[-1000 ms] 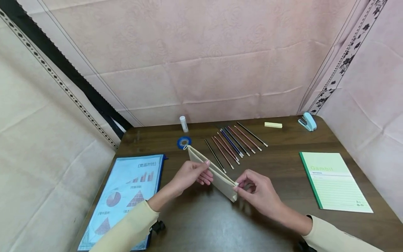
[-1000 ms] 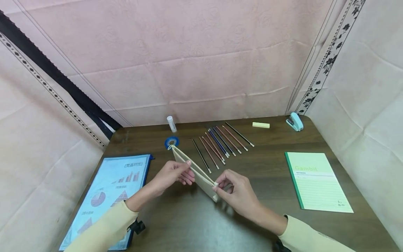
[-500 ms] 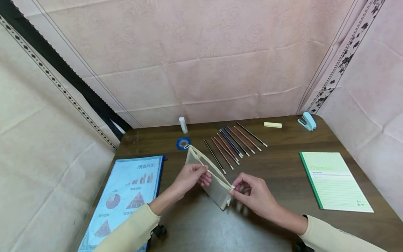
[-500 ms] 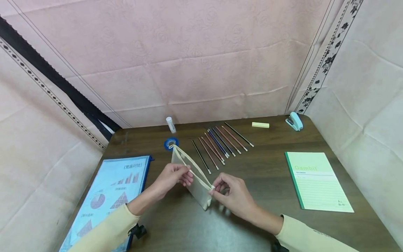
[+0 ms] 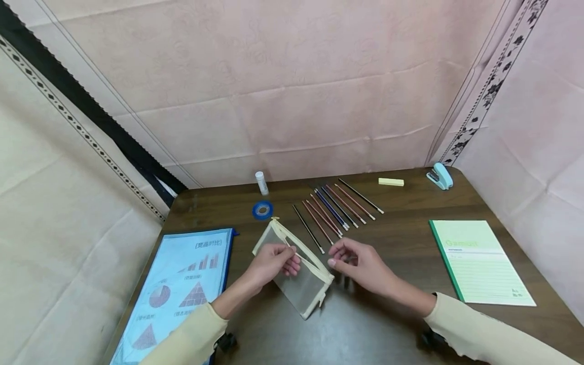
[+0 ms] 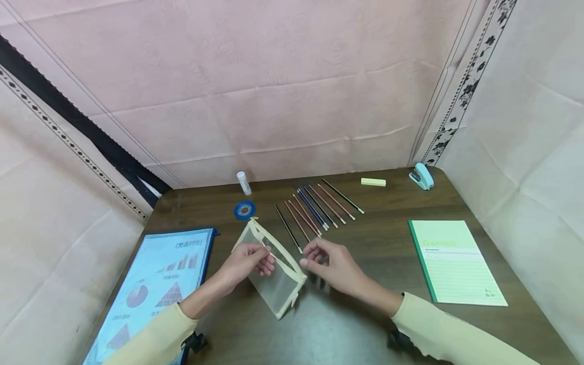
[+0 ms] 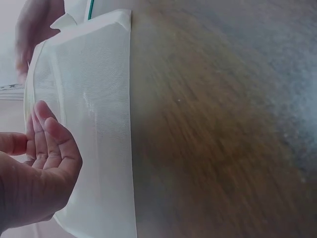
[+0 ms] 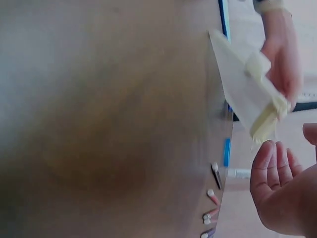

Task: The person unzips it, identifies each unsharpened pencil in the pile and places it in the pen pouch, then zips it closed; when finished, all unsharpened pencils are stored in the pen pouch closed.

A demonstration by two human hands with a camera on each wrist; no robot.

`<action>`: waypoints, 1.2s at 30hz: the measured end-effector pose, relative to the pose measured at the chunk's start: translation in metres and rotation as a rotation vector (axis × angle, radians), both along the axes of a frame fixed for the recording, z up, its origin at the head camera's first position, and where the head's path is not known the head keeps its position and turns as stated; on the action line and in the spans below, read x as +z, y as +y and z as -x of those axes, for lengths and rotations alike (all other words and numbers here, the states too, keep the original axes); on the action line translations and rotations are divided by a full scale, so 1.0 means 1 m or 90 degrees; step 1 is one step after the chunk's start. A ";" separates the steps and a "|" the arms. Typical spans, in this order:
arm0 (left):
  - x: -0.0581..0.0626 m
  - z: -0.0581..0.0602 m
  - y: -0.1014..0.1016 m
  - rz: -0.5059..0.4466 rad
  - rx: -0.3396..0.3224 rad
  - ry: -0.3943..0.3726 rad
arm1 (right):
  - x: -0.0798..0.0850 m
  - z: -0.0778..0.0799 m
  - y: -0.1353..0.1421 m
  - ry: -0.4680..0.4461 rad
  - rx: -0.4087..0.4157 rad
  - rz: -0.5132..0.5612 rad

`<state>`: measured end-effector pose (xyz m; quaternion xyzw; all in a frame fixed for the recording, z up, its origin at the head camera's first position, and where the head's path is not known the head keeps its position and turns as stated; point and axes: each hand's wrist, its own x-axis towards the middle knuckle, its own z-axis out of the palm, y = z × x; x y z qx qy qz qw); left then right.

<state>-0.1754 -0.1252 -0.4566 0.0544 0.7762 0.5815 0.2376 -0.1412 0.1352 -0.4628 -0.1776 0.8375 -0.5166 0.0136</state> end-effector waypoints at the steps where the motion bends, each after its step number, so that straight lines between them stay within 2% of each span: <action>1: -0.001 -0.001 -0.001 0.002 -0.001 -0.001 | -0.001 0.006 -0.001 0.001 -0.003 0.000; 3: -0.002 -0.001 -0.003 0.005 -0.003 -0.004 | -0.008 0.022 -0.001 0.005 -0.007 -0.004; 9: -0.004 -0.002 -0.003 0.007 -0.005 -0.009 | -0.011 0.063 -0.013 0.013 -0.013 -0.016; 16: -0.003 -0.002 -0.002 0.005 -0.012 -0.014 | -0.015 0.092 -0.030 0.051 -0.004 -0.071; 20: -0.003 -0.003 -0.003 0.006 -0.014 -0.011 | -0.018 0.106 -0.037 0.049 -0.007 -0.105; 27: -0.005 -0.005 -0.004 0.010 -0.020 -0.014 | -0.020 0.121 -0.050 0.067 0.006 -0.173; 36: -0.006 -0.007 0.001 -0.015 -0.026 -0.010 | -0.019 0.120 -0.054 0.091 0.016 -0.249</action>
